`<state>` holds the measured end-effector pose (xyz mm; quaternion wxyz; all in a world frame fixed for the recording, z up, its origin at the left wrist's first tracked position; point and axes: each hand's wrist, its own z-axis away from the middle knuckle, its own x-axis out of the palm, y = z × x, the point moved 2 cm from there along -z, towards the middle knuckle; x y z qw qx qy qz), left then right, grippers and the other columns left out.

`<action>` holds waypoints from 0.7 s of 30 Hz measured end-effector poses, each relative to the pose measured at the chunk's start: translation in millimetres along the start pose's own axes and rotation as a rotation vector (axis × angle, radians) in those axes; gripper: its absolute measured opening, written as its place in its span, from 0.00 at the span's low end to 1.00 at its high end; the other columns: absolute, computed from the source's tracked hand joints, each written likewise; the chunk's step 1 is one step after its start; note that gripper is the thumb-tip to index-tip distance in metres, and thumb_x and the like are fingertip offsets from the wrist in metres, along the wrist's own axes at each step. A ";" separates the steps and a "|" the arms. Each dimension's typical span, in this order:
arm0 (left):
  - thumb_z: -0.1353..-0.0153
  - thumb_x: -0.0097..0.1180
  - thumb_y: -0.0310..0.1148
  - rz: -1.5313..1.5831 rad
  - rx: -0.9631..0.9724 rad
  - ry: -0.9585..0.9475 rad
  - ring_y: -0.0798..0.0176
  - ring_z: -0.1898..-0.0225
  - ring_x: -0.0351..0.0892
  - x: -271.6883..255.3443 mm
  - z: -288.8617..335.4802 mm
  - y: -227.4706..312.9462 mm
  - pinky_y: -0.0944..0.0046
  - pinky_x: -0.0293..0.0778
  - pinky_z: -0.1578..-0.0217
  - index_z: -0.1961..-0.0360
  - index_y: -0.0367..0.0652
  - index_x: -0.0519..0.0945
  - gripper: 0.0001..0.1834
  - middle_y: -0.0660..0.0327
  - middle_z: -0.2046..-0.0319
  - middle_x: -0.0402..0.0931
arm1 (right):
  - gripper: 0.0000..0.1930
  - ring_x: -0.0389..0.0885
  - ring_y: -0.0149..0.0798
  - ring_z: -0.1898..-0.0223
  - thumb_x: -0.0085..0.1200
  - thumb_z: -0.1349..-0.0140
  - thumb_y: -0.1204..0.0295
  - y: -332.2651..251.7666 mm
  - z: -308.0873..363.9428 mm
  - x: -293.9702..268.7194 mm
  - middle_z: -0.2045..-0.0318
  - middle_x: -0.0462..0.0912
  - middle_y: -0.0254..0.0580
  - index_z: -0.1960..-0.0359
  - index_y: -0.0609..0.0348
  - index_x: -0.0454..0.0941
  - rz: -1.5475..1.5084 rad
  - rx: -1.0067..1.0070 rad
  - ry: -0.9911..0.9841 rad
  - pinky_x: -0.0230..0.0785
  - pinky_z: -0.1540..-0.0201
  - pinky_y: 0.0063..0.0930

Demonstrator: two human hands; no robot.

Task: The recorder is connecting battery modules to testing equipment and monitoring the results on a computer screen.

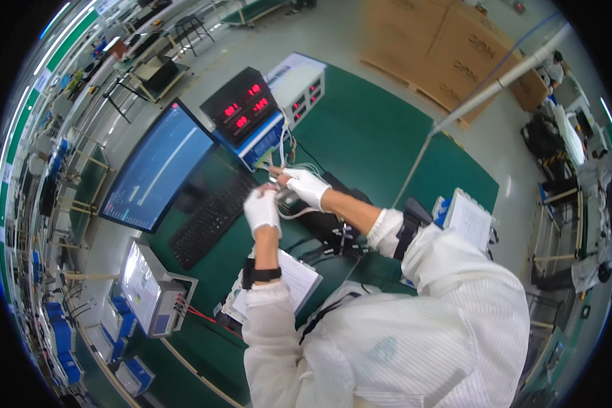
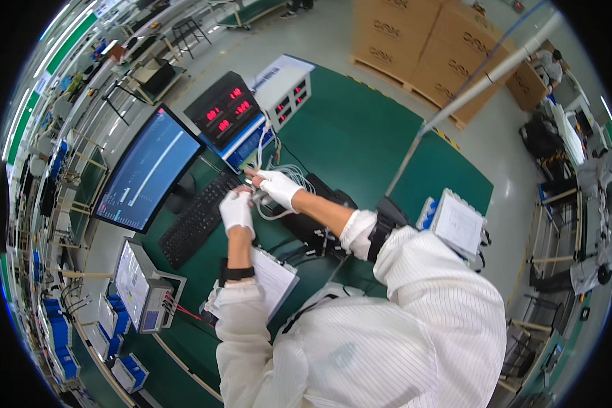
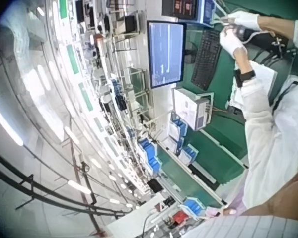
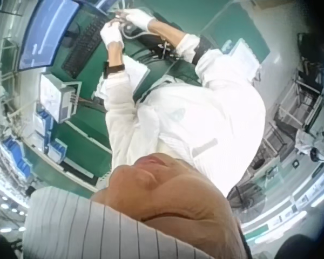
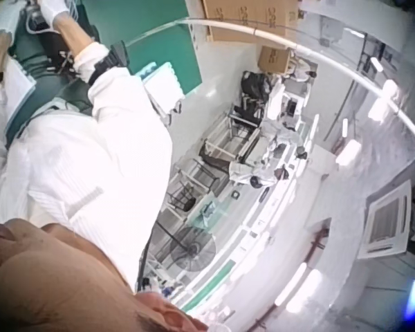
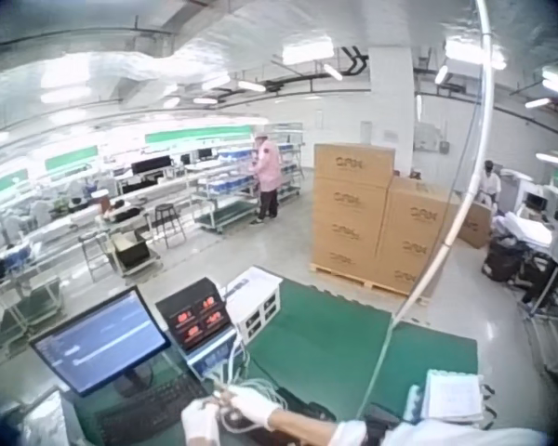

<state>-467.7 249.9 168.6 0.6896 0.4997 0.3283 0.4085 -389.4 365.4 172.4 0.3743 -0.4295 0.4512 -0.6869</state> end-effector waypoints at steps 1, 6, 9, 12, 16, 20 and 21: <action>0.40 0.57 0.31 -0.092 0.173 0.054 0.72 0.78 0.69 -7.6 -0.3 5.2 0.71 0.63 0.76 0.60 0.37 0.81 0.10 0.65 0.76 0.75 | 0.25 0.79 0.32 0.61 0.49 0.35 0.64 5.9 5.9 -11.3 0.59 0.81 0.37 0.36 0.55 0.64 0.230 -0.061 0.088 0.72 0.60 0.28; 0.46 0.59 0.38 -1.228 0.642 0.436 0.47 0.57 0.77 -6.5 49.0 -0.9 0.49 0.74 0.59 0.54 0.46 0.77 0.18 0.47 0.61 0.76 | 0.20 0.81 0.57 0.59 0.53 0.41 0.66 63.6 57.7 -69.6 0.62 0.82 0.57 0.48 0.59 0.68 1.068 0.133 0.504 0.73 0.56 0.47; 0.46 0.55 0.39 -1.356 0.281 -0.244 0.45 0.53 0.76 26.1 83.0 -37.3 0.47 0.70 0.53 0.57 0.47 0.79 0.16 0.50 0.59 0.78 | 0.22 0.82 0.56 0.59 0.56 0.42 0.63 101.8 92.7 -75.7 0.60 0.81 0.58 0.50 0.61 0.66 1.117 0.256 0.496 0.74 0.55 0.46; 0.41 0.52 0.49 -1.568 0.031 -0.565 0.46 0.49 0.76 41.8 93.9 -68.5 0.48 0.70 0.51 0.55 0.46 0.80 0.21 0.50 0.52 0.78 | 0.27 0.81 0.56 0.56 0.61 0.45 0.61 124.8 107.0 -75.4 0.55 0.77 0.60 0.49 0.61 0.66 1.104 0.382 0.436 0.74 0.54 0.45; 0.41 0.52 0.45 -1.053 0.014 -0.517 0.44 0.57 0.81 27.1 73.6 -76.4 0.53 0.75 0.56 0.63 0.40 0.84 0.19 0.45 0.62 0.80 | 0.29 0.79 0.58 0.53 0.65 0.48 0.62 138.9 108.0 -81.1 0.50 0.71 0.60 0.49 0.60 0.66 1.111 0.406 0.472 0.74 0.53 0.45; 0.34 0.49 0.40 -0.304 -0.102 -0.381 0.70 0.82 0.64 1.4 64.9 -52.8 0.67 0.63 0.78 0.66 0.37 0.80 0.16 0.68 0.81 0.67 | 0.26 0.77 0.59 0.52 0.63 0.47 0.65 153.9 101.7 -86.6 0.52 0.72 0.57 0.49 0.57 0.67 1.081 0.286 0.400 0.73 0.53 0.48; 0.33 0.49 0.40 -0.110 -0.136 -0.316 0.70 0.82 0.64 -3.1 66.9 -43.4 0.68 0.63 0.78 0.67 0.37 0.79 0.16 0.67 0.81 0.67 | 0.24 0.78 0.58 0.54 0.62 0.46 0.65 154.6 100.4 -87.0 0.53 0.72 0.57 0.49 0.56 0.67 1.157 0.187 0.480 0.73 0.54 0.47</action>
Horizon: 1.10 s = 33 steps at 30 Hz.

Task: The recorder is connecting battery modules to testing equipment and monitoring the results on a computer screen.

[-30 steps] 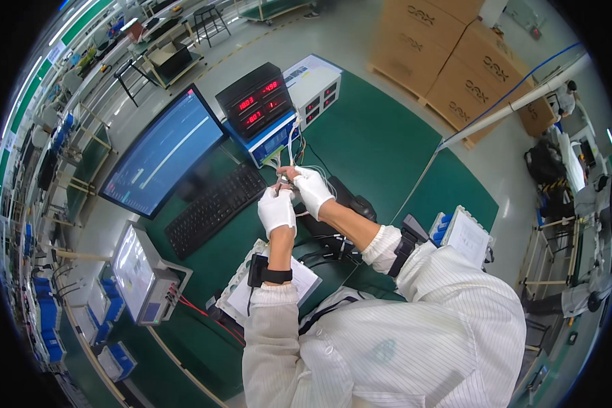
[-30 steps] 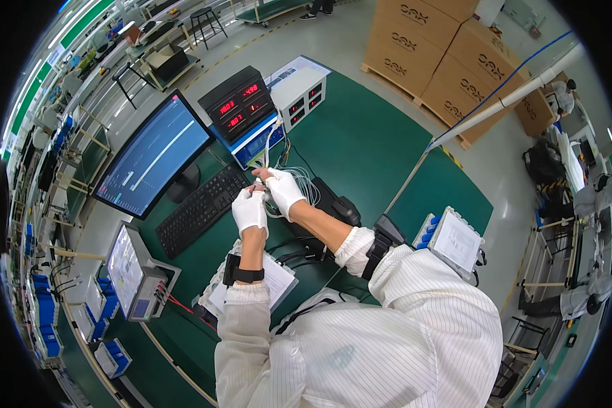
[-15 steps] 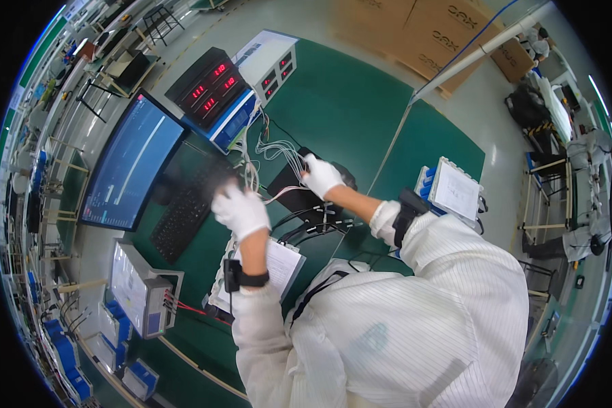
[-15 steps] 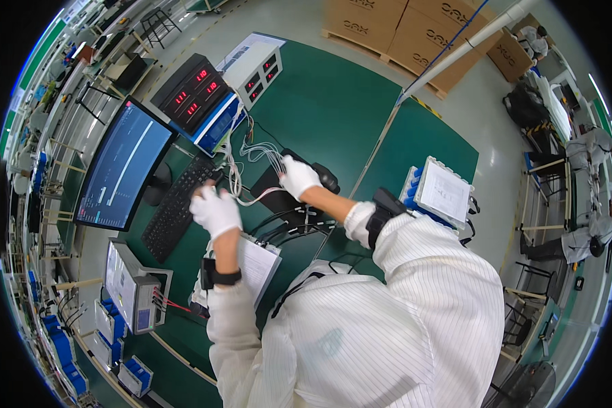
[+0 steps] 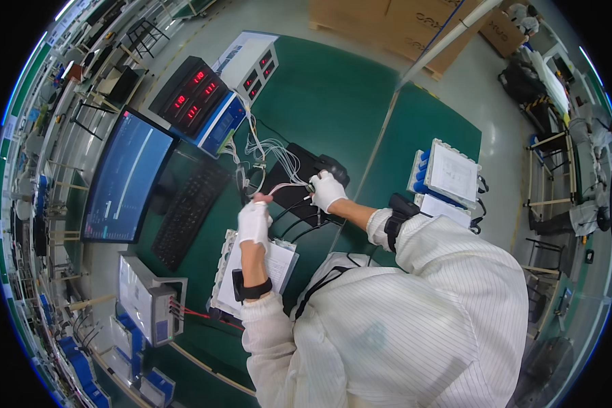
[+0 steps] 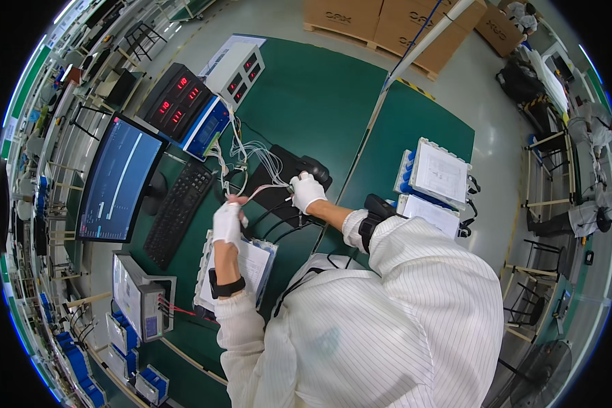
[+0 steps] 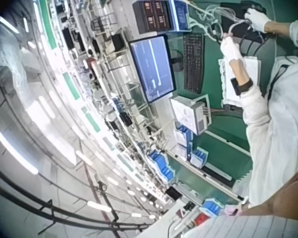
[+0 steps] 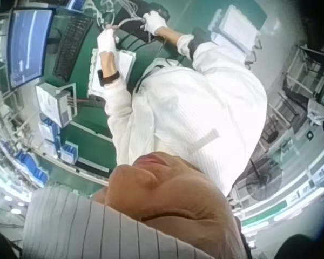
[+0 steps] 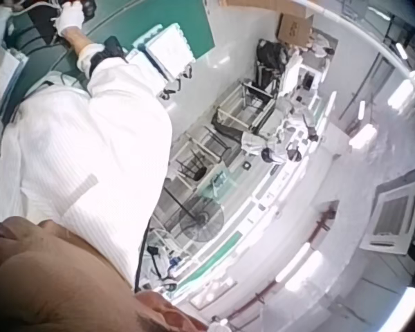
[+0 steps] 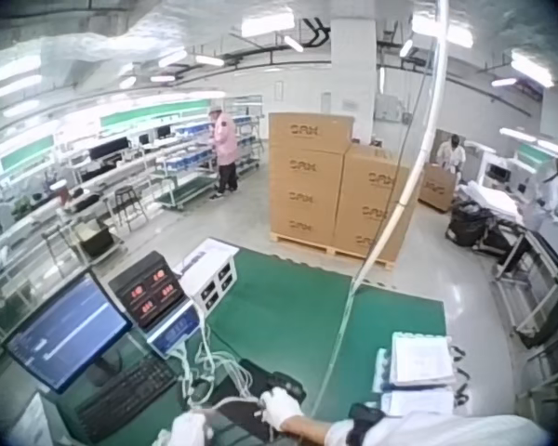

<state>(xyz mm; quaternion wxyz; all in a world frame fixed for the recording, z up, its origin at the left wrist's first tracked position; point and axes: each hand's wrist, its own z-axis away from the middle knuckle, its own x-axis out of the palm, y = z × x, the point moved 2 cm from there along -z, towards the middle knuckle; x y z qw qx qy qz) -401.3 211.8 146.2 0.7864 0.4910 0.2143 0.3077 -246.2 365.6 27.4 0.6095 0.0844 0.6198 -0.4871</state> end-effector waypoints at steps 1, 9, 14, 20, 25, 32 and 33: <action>0.32 0.48 0.39 0.219 -0.010 0.028 0.70 0.81 0.64 -3.5 6.2 8.6 0.69 0.63 0.78 0.67 0.37 0.78 0.15 0.67 0.80 0.67 | 0.23 0.79 0.58 0.56 0.61 0.46 0.66 -1.1 -0.6 0.4 0.54 0.73 0.56 0.50 0.56 0.68 0.066 -0.045 0.121 0.73 0.54 0.46; 0.33 0.50 0.35 0.174 0.205 0.110 0.76 0.80 0.60 5.2 65.4 35.4 0.73 0.61 0.78 0.57 0.35 0.77 0.13 0.70 0.81 0.62 | 0.10 0.82 0.40 0.64 0.47 0.34 0.72 -51.0 -10.9 -20.7 0.65 0.80 0.46 0.52 0.58 0.68 -1.533 0.251 -0.198 0.77 0.66 0.29; 0.34 0.51 0.35 -0.102 0.257 0.233 0.78 0.81 0.61 31.5 57.1 31.4 0.73 0.56 0.81 0.64 0.35 0.78 0.12 0.70 0.82 0.66 | 0.10 0.80 0.39 0.59 0.46 0.31 0.70 -105.2 -2.5 -66.2 0.60 0.76 0.48 0.55 0.63 0.70 -2.014 0.157 -0.493 0.79 0.58 0.30; 0.33 0.52 0.39 -0.254 0.290 0.329 0.77 0.83 0.61 38.7 48.7 37.8 0.72 0.56 0.82 0.66 0.33 0.78 0.16 0.69 0.84 0.67 | 0.14 0.80 0.38 0.58 0.44 0.30 0.69 -133.7 17.9 -100.4 0.60 0.78 0.48 0.53 0.70 0.75 -1.707 0.066 -0.349 0.76 0.53 0.30; 0.34 0.53 0.40 -0.103 0.316 0.371 0.77 0.83 0.63 41.5 53.3 38.1 0.72 0.57 0.82 0.65 0.33 0.78 0.17 0.68 0.84 0.69 | 0.15 0.80 0.41 0.60 0.43 0.30 0.69 -144.7 27.8 -98.0 0.60 0.78 0.50 0.52 0.71 0.73 -1.816 0.127 -0.311 0.77 0.54 0.31; 0.34 0.53 0.40 -0.124 0.342 0.415 0.77 0.83 0.64 43.4 55.2 36.3 0.72 0.59 0.82 0.65 0.33 0.78 0.17 0.67 0.83 0.70 | 0.16 0.81 0.44 0.64 0.43 0.30 0.67 -151.3 30.9 -98.9 0.61 0.78 0.51 0.51 0.71 0.71 -1.823 0.093 -0.239 0.78 0.57 0.33; 0.34 0.53 0.40 -0.118 0.342 0.418 0.77 0.83 0.64 43.6 54.8 35.9 0.72 0.59 0.82 0.64 0.33 0.78 0.17 0.67 0.83 0.70 | 0.16 0.81 0.44 0.64 0.43 0.30 0.67 -151.7 31.0 -100.3 0.61 0.78 0.51 0.51 0.71 0.71 -1.821 0.092 -0.239 0.78 0.57 0.33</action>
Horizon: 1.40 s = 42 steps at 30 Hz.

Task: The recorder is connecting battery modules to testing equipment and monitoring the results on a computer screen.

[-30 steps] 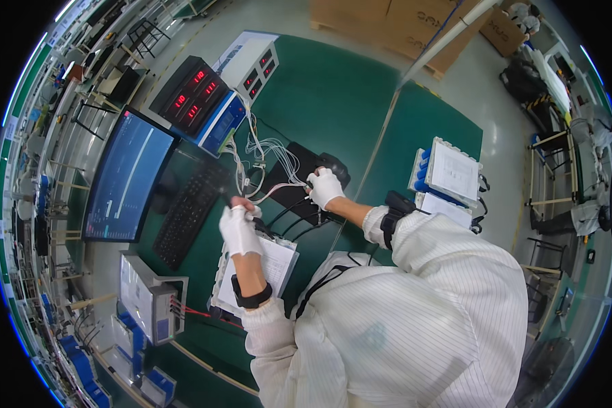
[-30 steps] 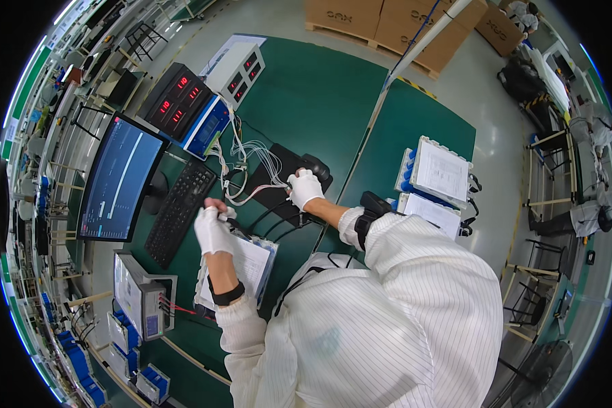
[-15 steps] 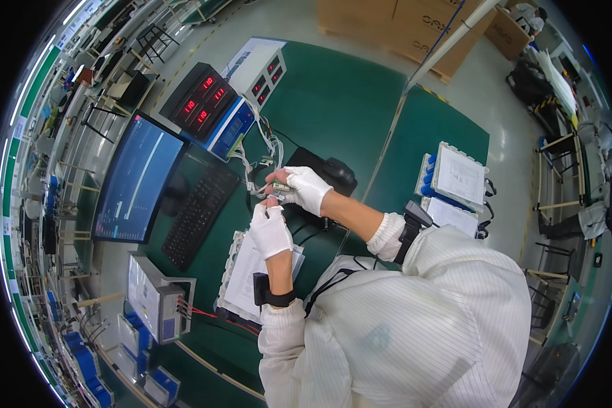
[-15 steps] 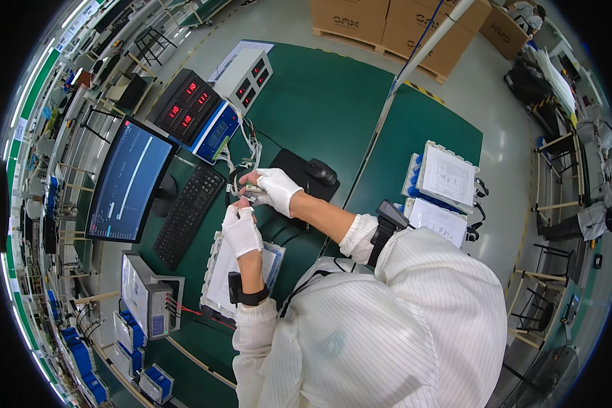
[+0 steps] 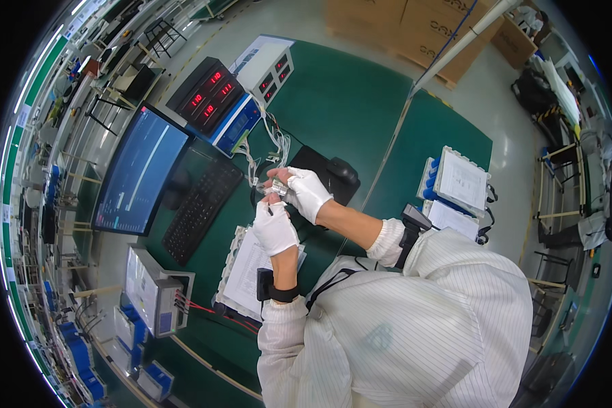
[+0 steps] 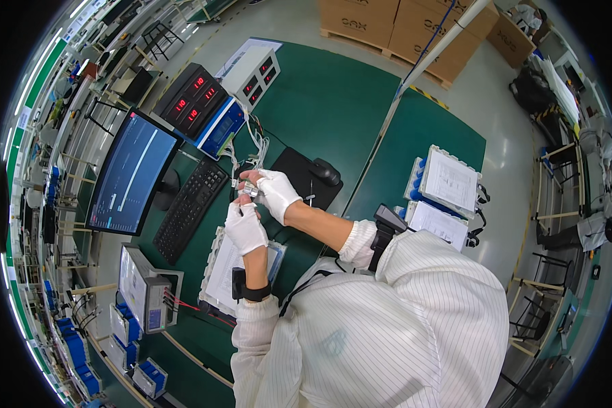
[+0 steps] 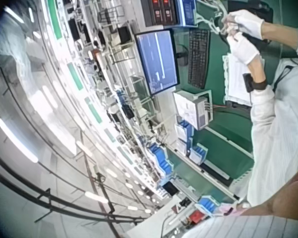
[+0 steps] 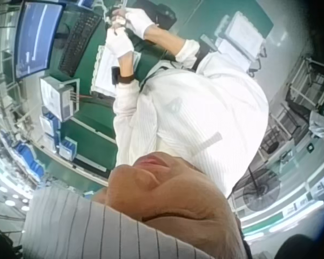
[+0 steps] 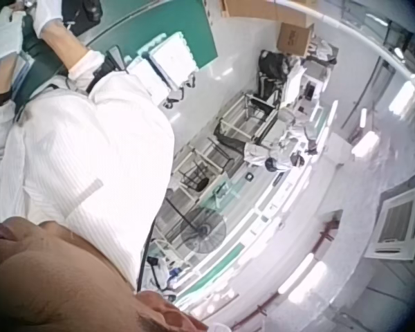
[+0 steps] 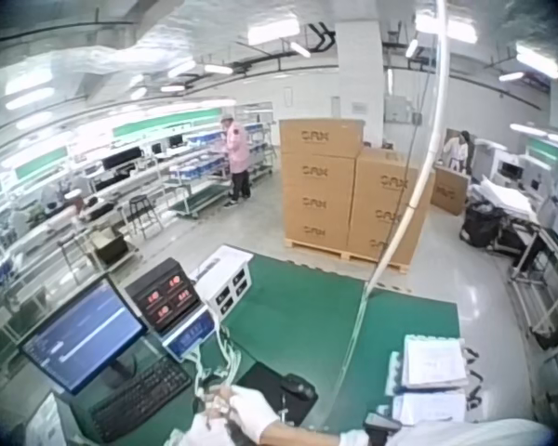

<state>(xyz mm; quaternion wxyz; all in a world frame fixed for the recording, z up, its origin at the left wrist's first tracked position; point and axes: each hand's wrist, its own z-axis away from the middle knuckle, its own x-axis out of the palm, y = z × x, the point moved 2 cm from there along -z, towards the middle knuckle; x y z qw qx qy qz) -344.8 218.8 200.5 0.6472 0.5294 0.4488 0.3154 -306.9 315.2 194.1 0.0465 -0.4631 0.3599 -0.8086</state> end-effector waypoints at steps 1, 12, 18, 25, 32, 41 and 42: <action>0.34 0.53 0.40 0.025 -0.028 -0.010 0.77 0.83 0.64 0.7 -0.4 -1.0 0.72 0.59 0.82 0.64 0.33 0.78 0.17 0.67 0.83 0.70 | 0.16 0.82 0.44 0.65 0.43 0.29 0.67 -1.4 0.1 0.5 0.61 0.78 0.50 0.51 0.71 0.71 -0.004 -0.006 0.005 0.78 0.58 0.33; 0.33 0.52 0.41 0.000 -0.028 0.004 0.76 0.82 0.65 0.5 1.4 3.5 0.70 0.61 0.81 0.62 0.34 0.79 0.17 0.67 0.83 0.71 | 0.16 0.82 0.43 0.65 0.43 0.30 0.68 -1.3 -2.3 -0.9 0.61 0.78 0.49 0.51 0.71 0.71 -0.003 0.012 -0.020 0.77 0.59 0.30; 0.34 0.53 0.41 0.008 -0.024 0.020 0.76 0.81 0.67 0.9 0.3 2.4 0.70 0.62 0.80 0.62 0.35 0.79 0.17 0.66 0.82 0.73 | 0.18 0.82 0.45 0.62 0.43 0.29 0.66 1.5 -2.1 -0.9 0.58 0.78 0.53 0.49 0.71 0.70 0.035 0.011 -0.031 0.76 0.55 0.32; 0.34 0.53 0.43 -0.232 0.066 0.069 0.71 0.81 0.70 2.9 -1.0 -8.8 0.66 0.65 0.79 0.61 0.36 0.79 0.17 0.61 0.81 0.75 | 0.17 0.82 0.42 0.65 0.44 0.30 0.67 0.2 -0.6 3.1 0.60 0.79 0.50 0.50 0.71 0.71 0.057 -0.013 0.011 0.77 0.58 0.29; 0.35 0.53 0.41 -0.056 -0.034 0.082 0.61 0.78 0.76 9.3 1.2 -12.9 0.60 0.69 0.75 0.62 0.36 0.79 0.16 0.55 0.78 0.78 | 0.16 0.81 0.40 0.63 0.43 0.30 0.68 -0.3 -1.5 0.6 0.58 0.79 0.50 0.50 0.70 0.73 0.103 0.006 -0.009 0.76 0.55 0.29; 0.36 0.54 0.38 -0.150 0.092 0.180 0.53 0.73 0.80 13.9 1.0 -18.5 0.58 0.73 0.70 0.64 0.35 0.80 0.14 0.50 0.74 0.81 | 0.17 0.82 0.40 0.69 0.45 0.30 0.66 4.3 -4.0 4.1 0.59 0.79 0.46 0.50 0.68 0.74 0.177 -0.087 0.020 0.77 0.63 0.29; 0.37 0.55 0.37 -0.154 0.089 0.177 0.51 0.72 0.80 14.7 0.9 -20.0 0.57 0.73 0.70 0.64 0.35 0.80 0.14 0.49 0.73 0.81 | 0.17 0.82 0.40 0.69 0.45 0.30 0.66 4.0 -3.7 3.6 0.59 0.79 0.46 0.50 0.68 0.73 0.169 -0.071 0.040 0.77 0.63 0.28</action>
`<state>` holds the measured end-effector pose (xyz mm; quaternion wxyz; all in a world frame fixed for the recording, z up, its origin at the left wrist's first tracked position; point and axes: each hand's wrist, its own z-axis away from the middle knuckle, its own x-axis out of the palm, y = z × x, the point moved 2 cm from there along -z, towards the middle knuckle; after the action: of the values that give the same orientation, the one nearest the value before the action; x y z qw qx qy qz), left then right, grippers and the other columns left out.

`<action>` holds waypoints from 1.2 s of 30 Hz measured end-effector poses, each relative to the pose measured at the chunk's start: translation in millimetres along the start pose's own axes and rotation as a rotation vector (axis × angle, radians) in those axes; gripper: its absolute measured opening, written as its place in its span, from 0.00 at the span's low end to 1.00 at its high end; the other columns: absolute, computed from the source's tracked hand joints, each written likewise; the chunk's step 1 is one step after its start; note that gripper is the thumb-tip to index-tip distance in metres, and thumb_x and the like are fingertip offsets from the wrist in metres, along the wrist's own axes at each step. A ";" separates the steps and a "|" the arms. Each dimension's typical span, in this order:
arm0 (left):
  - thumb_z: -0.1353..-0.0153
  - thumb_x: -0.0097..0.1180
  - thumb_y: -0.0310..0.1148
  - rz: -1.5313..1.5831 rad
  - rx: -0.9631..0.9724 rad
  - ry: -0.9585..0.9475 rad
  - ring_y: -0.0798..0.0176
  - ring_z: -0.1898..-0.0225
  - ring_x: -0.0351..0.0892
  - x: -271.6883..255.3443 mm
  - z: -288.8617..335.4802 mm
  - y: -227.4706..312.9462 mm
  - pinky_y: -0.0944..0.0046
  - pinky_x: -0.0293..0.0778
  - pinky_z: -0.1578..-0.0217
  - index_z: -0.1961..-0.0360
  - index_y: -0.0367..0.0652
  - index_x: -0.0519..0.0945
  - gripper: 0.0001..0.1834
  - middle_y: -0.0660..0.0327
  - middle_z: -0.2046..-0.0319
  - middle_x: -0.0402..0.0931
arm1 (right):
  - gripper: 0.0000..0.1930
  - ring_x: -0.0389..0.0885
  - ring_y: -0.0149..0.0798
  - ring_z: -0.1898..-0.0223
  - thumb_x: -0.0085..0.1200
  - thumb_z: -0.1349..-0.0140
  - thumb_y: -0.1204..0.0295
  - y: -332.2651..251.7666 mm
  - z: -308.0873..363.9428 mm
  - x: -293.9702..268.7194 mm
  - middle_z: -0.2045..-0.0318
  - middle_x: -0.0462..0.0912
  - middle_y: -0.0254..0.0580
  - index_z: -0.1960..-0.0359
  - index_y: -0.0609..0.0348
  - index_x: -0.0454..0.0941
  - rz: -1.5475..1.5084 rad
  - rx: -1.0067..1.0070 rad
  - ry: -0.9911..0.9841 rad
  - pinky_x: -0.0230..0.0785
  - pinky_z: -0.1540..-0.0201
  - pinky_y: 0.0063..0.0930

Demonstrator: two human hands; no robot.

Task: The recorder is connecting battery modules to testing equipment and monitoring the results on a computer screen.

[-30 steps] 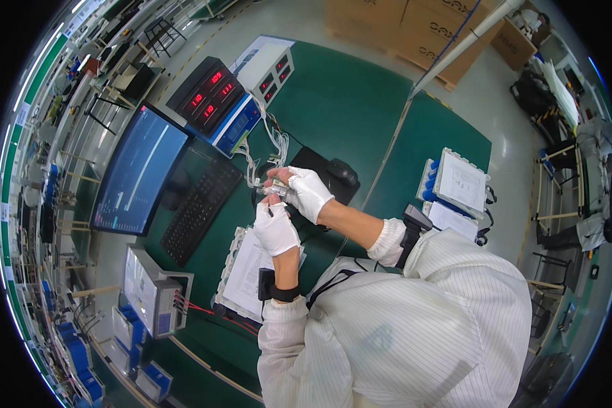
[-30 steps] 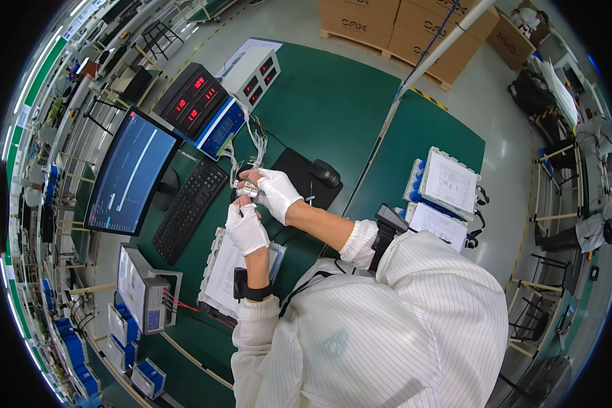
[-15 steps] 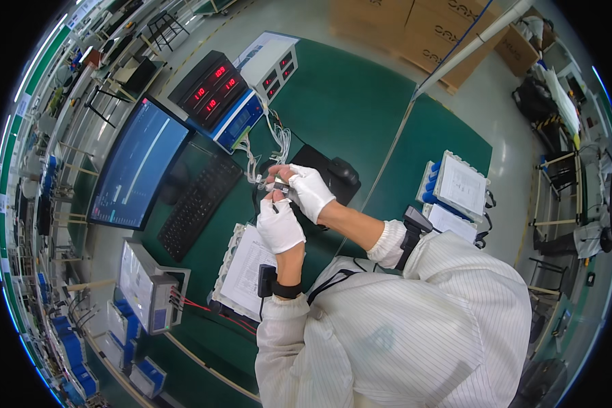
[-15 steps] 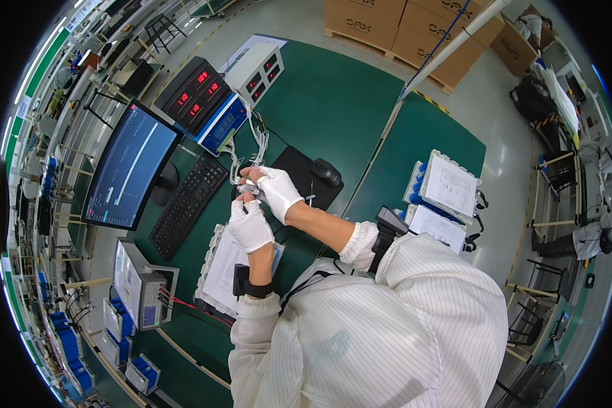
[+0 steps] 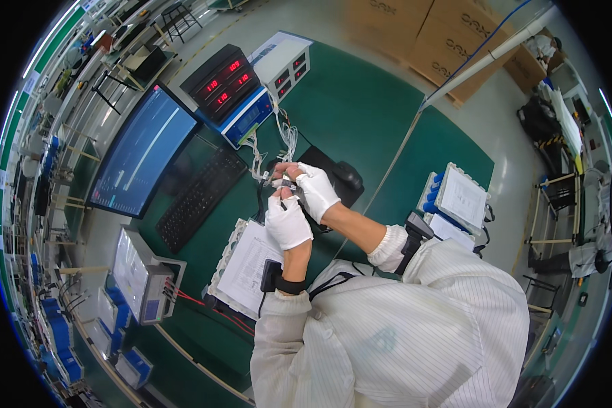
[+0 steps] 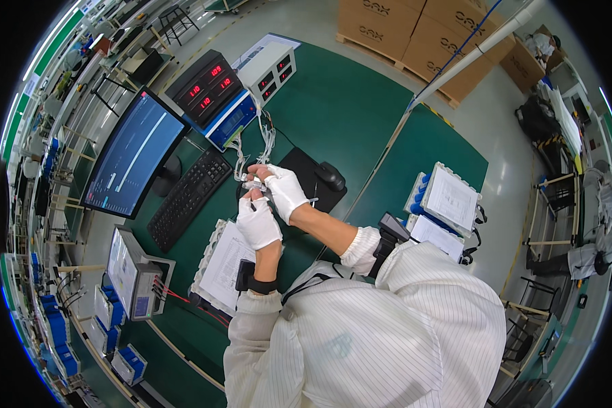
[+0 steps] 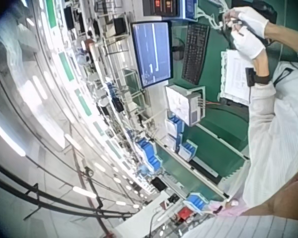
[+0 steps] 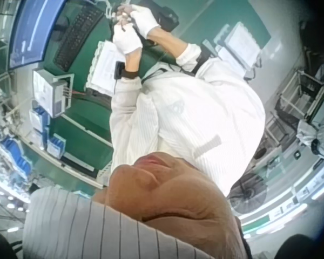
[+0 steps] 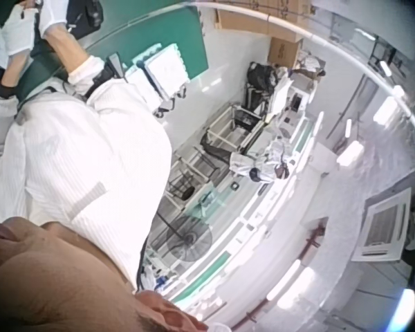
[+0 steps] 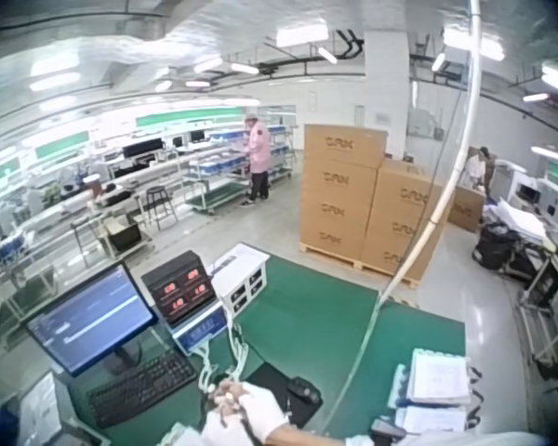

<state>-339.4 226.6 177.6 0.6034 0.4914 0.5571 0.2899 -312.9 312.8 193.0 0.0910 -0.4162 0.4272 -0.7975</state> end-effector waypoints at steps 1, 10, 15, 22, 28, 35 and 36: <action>0.37 0.55 0.37 -0.004 -0.002 -0.003 0.50 0.71 0.80 0.7 0.0 -1.0 0.56 0.73 0.69 0.64 0.35 0.80 0.13 0.49 0.72 0.81 | 0.17 0.82 0.40 0.69 0.45 0.30 0.66 -0.9 0.0 0.2 0.59 0.79 0.46 0.50 0.68 0.73 0.005 -0.009 -0.023 0.77 0.63 0.28; 0.36 0.55 0.36 0.202 -0.159 -0.054 0.71 0.82 0.71 0.9 -2.9 1.0 0.67 0.67 0.80 0.63 0.35 0.79 0.13 0.60 0.81 0.75 | 0.17 0.82 0.40 0.67 0.45 0.30 0.66 -2.0 -3.6 -4.1 0.60 0.79 0.46 0.50 0.69 0.74 0.011 0.042 -0.074 0.76 0.59 0.30; 0.35 0.54 0.37 0.310 -0.149 -0.019 0.72 0.83 0.70 2.2 0.5 -0.2 0.68 0.65 0.81 0.63 0.34 0.79 0.13 0.61 0.82 0.75 | 0.17 0.81 0.39 0.66 0.46 0.31 0.65 -2.5 -4.0 -2.6 0.60 0.79 0.46 0.51 0.69 0.75 0.075 0.060 -0.064 0.75 0.58 0.29; 0.36 0.55 0.36 0.186 -0.128 0.001 0.69 0.82 0.72 2.1 -3.2 -3.4 0.67 0.67 0.80 0.65 0.34 0.79 0.12 0.59 0.80 0.77 | 0.16 0.79 0.34 0.62 0.45 0.30 0.66 -1.9 -1.0 4.1 0.61 0.80 0.43 0.52 0.68 0.75 0.036 0.063 -0.102 0.74 0.56 0.28; 0.36 0.54 0.35 0.210 -0.157 -0.038 0.65 0.79 0.76 3.8 -6.5 1.2 0.65 0.71 0.77 0.64 0.35 0.79 0.12 0.57 0.77 0.79 | 0.15 0.79 0.32 0.62 0.46 0.31 0.67 7.7 -2.2 0.3 0.61 0.80 0.42 0.54 0.67 0.76 0.011 0.066 -0.009 0.74 0.56 0.26; 0.37 0.53 0.41 -0.071 -0.032 -0.362 0.61 0.63 0.79 -52.9 -28.6 5.8 0.63 0.73 0.59 0.54 0.36 0.78 0.18 0.52 0.65 0.81 | 0.21 0.81 0.38 0.58 0.36 0.30 0.62 26.2 -36.0 -69.8 0.56 0.81 0.45 0.42 0.59 0.71 0.399 0.160 -0.226 0.73 0.54 0.28; 0.37 0.54 0.34 0.159 -0.020 -0.266 0.63 0.63 0.79 -75.2 -21.6 1.7 0.65 0.73 0.59 0.56 0.36 0.79 0.13 0.55 0.64 0.81 | 0.21 0.81 0.36 0.59 0.38 0.29 0.59 37.0 -38.2 -87.7 0.57 0.81 0.44 0.44 0.57 0.73 0.447 0.238 -0.202 0.74 0.58 0.26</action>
<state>-375.6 165.5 210.5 0.6518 0.5619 0.4288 0.2747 -293.2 356.9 102.6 0.3553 -0.3755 0.4007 -0.7564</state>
